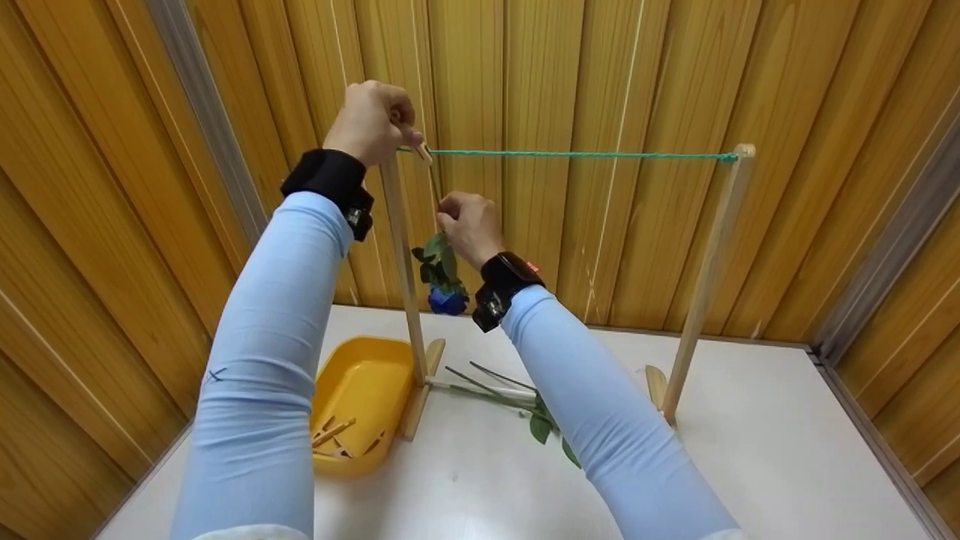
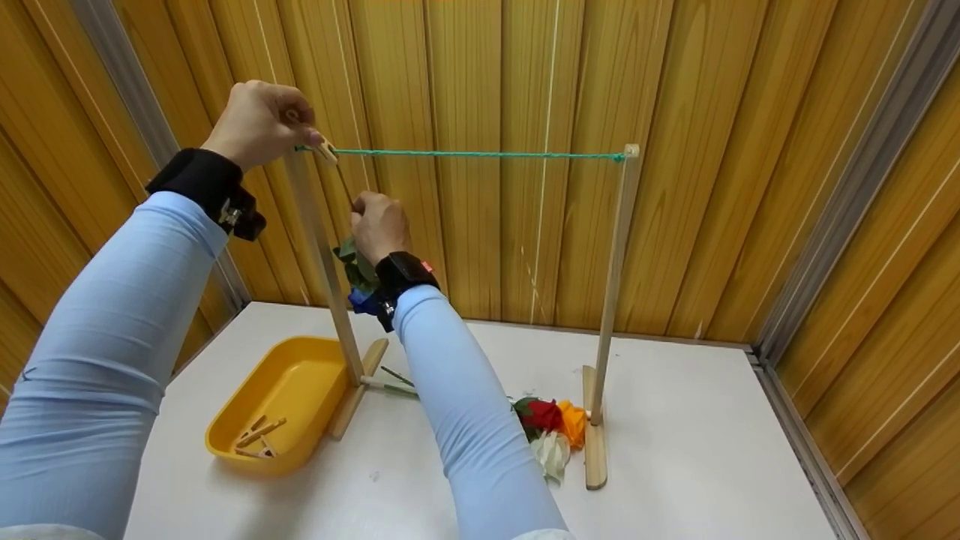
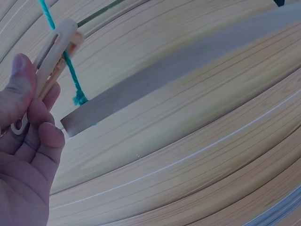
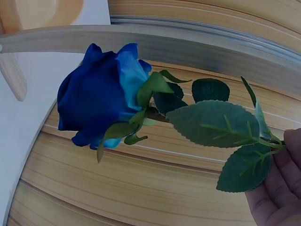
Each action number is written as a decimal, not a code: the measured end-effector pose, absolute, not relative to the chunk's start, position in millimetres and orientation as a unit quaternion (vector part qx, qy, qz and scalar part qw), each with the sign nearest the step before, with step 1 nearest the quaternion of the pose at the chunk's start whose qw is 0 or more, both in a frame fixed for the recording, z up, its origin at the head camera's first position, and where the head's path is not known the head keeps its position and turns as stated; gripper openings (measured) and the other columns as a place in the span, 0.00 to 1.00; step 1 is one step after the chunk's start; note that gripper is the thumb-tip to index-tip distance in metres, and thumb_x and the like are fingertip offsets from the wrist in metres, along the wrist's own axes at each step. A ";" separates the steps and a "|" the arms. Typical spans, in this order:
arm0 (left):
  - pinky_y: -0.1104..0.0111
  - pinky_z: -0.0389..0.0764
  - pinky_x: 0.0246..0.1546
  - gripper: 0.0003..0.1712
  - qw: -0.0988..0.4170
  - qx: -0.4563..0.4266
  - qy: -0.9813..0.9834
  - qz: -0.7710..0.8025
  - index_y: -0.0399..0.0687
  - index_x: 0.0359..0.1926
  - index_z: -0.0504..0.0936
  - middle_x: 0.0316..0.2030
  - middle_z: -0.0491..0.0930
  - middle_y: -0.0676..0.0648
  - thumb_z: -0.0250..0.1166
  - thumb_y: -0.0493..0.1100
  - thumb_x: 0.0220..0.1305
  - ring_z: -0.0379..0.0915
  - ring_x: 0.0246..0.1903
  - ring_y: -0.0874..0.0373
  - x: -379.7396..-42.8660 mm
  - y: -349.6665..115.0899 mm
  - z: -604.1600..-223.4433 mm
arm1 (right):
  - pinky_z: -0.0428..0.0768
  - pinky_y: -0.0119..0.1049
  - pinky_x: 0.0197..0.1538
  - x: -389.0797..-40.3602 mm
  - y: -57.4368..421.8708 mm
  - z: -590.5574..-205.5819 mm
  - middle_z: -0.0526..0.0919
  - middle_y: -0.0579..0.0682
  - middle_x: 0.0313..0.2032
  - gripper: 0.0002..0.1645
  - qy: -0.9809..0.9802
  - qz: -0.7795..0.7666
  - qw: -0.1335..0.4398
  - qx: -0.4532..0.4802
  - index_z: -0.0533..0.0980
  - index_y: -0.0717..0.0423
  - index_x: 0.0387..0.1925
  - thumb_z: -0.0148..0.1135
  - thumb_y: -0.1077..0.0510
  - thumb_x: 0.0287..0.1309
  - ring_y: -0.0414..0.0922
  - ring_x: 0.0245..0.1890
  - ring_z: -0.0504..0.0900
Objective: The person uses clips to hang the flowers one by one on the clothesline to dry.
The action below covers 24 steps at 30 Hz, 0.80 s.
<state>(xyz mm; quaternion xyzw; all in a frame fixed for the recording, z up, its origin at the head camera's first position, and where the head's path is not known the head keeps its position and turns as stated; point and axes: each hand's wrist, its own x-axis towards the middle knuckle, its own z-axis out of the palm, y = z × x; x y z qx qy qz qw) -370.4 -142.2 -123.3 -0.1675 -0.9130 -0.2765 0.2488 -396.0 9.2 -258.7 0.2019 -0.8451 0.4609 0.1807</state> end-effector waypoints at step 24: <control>0.66 0.72 0.36 0.21 0.177 -0.162 -0.943 -0.232 0.33 0.51 0.79 0.44 0.76 0.42 0.69 0.47 0.69 0.70 0.37 0.54 -365.9 -141.0 -115.5 | 0.82 0.38 0.44 -397.8 14.0 -254.2 0.87 0.59 0.42 0.10 -0.828 0.490 0.190 0.196 0.84 0.66 0.46 0.61 0.65 0.72 0.48 0.40 0.82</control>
